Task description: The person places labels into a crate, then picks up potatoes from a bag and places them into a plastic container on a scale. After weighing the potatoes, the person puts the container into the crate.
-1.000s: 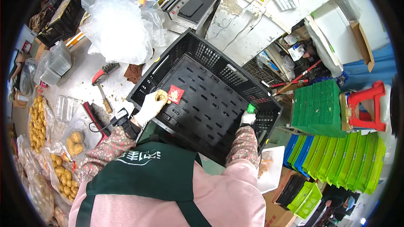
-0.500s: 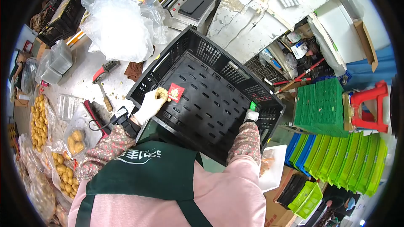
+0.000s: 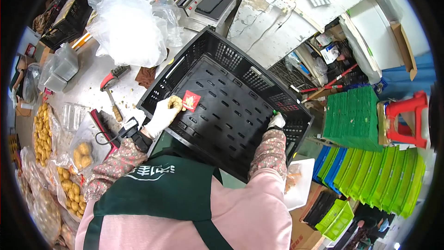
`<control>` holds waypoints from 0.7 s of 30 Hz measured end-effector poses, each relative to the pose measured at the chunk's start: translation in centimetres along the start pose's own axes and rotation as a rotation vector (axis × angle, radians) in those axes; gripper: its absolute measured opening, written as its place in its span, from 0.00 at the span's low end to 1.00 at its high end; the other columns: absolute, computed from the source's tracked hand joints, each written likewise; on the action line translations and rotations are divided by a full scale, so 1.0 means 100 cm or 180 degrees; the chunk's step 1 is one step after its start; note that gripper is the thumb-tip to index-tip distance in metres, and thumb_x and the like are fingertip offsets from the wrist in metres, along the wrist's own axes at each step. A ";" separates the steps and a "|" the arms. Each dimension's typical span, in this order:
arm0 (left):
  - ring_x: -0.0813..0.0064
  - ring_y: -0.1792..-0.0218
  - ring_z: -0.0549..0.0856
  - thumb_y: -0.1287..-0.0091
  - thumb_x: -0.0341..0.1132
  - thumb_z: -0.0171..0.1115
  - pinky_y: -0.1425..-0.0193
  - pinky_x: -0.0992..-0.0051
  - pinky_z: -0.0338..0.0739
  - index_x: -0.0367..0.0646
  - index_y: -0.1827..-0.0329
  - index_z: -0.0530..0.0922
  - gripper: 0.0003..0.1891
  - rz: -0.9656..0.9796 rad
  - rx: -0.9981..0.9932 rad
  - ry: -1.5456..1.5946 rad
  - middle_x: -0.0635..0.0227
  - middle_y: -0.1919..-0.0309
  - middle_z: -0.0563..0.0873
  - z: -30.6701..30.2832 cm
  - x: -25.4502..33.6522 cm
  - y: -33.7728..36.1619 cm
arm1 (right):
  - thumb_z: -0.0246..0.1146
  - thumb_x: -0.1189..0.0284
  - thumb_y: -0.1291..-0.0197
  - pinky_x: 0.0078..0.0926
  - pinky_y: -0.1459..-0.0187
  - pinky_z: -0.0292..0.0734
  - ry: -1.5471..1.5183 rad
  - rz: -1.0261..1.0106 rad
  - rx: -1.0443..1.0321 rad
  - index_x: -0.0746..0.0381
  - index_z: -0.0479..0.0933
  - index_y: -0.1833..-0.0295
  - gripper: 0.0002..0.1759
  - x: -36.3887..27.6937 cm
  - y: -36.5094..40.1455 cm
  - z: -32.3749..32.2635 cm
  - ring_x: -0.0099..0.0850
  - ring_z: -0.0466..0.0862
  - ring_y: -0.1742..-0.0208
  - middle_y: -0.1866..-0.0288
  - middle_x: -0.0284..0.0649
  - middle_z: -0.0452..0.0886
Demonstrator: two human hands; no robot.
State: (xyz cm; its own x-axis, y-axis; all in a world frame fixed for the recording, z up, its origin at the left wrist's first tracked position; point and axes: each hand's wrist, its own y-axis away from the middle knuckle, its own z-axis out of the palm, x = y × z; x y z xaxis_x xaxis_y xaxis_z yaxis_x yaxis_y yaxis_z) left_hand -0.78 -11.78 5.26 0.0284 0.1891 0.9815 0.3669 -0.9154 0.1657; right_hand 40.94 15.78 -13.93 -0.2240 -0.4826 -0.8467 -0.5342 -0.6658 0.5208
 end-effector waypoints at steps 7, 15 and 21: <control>0.85 0.65 0.79 0.34 0.23 0.58 0.58 0.83 0.74 0.34 0.61 0.79 0.03 0.0037 0.0061 -0.0079 0.71 0.69 0.84 0.000 0.002 0.000 | 0.61 0.70 0.34 0.21 0.75 0.75 -0.0311 0.0655 -0.1666 0.59 0.80 0.61 0.05 0.014 -0.051 0.002 0.19 0.76 0.80 0.81 0.27 0.74; 0.85 0.65 0.77 0.30 0.25 0.57 0.57 0.83 0.72 0.37 0.63 0.77 0.03 0.0024 0.0018 0.0138 0.74 0.69 0.81 -0.002 -0.006 -0.002 | 0.61 0.78 0.36 0.28 0.52 0.79 0.0102 0.0684 -0.3333 0.70 0.70 0.35 0.23 -0.029 0.161 0.051 0.29 0.82 0.57 0.51 0.40 0.83; 0.85 0.66 0.78 0.32 0.24 0.56 0.57 0.83 0.73 0.36 0.62 0.78 0.02 0.0030 0.0073 0.0094 0.72 0.69 0.82 0.001 -0.002 -0.002 | 0.64 0.76 0.36 0.22 0.55 0.80 0.0616 0.0274 -0.3767 0.75 0.70 0.37 0.24 -0.065 0.250 0.049 0.27 0.84 0.60 0.54 0.43 0.83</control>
State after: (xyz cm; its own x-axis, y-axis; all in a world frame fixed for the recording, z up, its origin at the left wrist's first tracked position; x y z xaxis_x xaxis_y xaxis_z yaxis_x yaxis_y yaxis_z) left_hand -0.80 -11.57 5.05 0.0047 0.1697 0.9855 0.3879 -0.9086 0.1546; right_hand 25.03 5.03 4.02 -0.0420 -0.5610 -0.8268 0.5789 -0.6881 0.4375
